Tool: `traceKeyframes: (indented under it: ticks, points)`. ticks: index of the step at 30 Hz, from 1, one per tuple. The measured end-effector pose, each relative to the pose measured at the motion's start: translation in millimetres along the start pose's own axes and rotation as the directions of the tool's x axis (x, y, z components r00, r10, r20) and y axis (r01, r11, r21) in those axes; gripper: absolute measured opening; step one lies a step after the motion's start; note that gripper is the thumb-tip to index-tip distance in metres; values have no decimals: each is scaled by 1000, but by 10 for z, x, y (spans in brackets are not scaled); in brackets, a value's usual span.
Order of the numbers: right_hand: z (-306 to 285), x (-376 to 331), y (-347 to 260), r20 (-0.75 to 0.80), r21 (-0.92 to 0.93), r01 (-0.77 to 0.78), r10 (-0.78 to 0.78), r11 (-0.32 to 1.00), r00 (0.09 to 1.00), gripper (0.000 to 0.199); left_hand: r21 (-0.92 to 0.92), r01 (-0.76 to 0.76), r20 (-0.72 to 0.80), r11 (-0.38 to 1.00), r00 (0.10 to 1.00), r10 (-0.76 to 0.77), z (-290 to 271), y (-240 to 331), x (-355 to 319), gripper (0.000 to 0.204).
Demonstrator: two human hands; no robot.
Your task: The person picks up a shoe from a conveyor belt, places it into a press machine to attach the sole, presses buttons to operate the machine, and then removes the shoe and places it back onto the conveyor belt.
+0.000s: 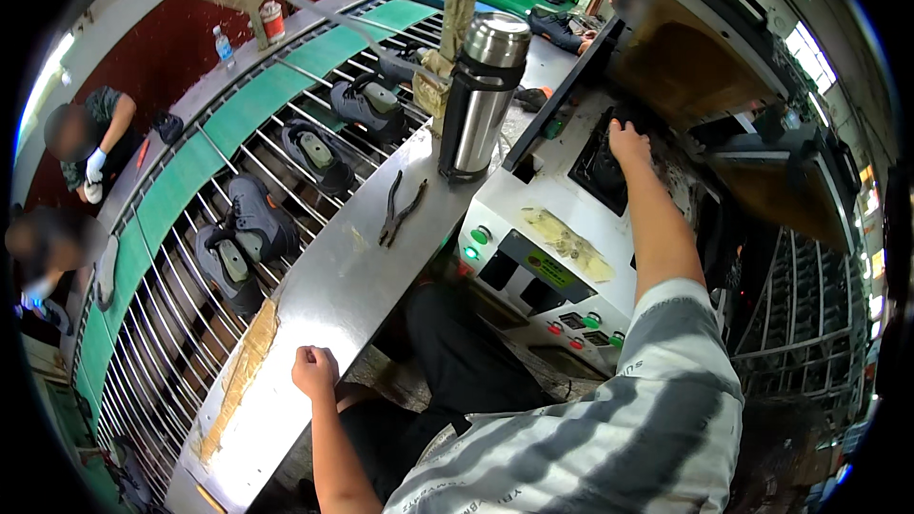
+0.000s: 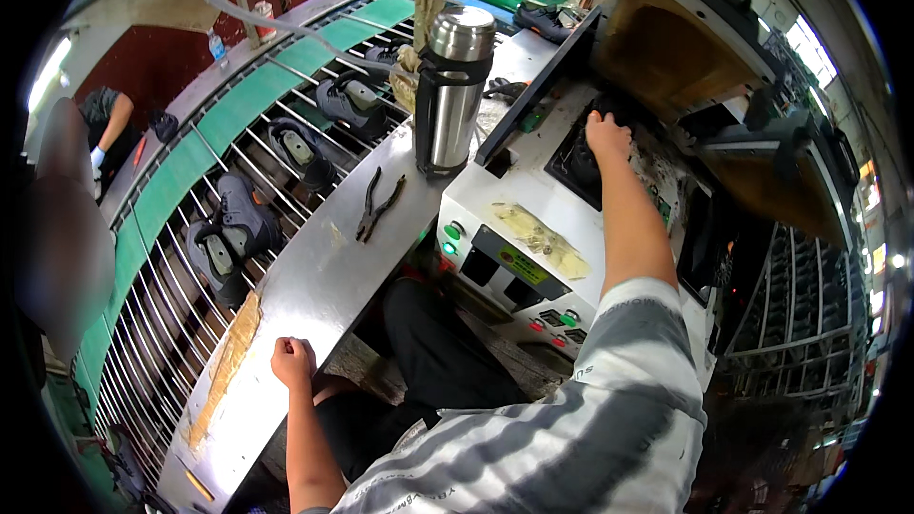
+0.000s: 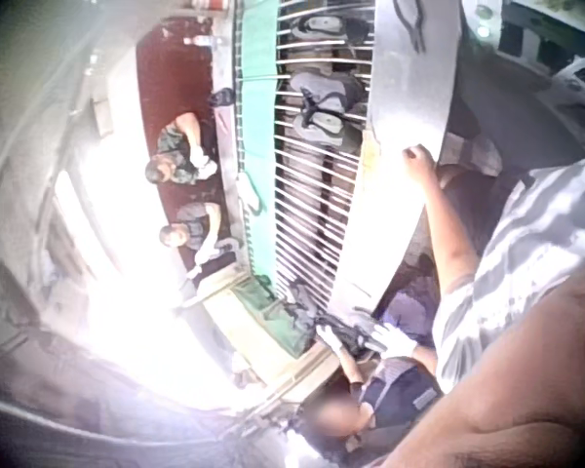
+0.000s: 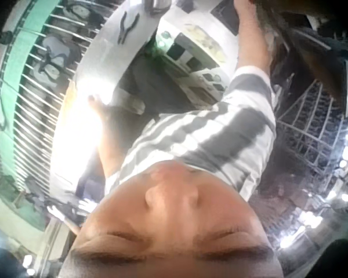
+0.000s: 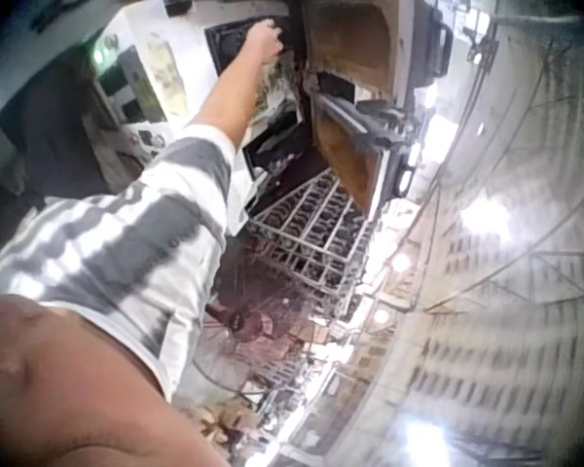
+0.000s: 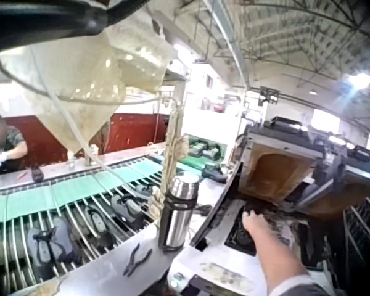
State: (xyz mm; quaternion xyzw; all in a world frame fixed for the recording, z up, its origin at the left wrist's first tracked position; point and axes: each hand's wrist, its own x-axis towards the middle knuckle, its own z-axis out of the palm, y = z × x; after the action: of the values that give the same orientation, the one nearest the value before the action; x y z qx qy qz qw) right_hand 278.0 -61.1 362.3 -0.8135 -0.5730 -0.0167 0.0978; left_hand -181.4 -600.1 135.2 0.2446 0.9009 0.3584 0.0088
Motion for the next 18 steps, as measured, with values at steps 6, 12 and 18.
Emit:
traceKeyframes:
  ticks: [6,12,18]
  points:
    - [39,-188,120,-61,-5,224,-224,975,973,54,37,-72,-18,997,997,73,16,-22,15,12]
    - [-23,-460,283,-134,16,351,-346,936,929,59,54,-79,-22,995,997,80,13,4,-57,17]
    - [-37,-1272,1559,-505,233,630,-461,741,730,43,-538,193,121,820,981,-151,478,32,-166,23]
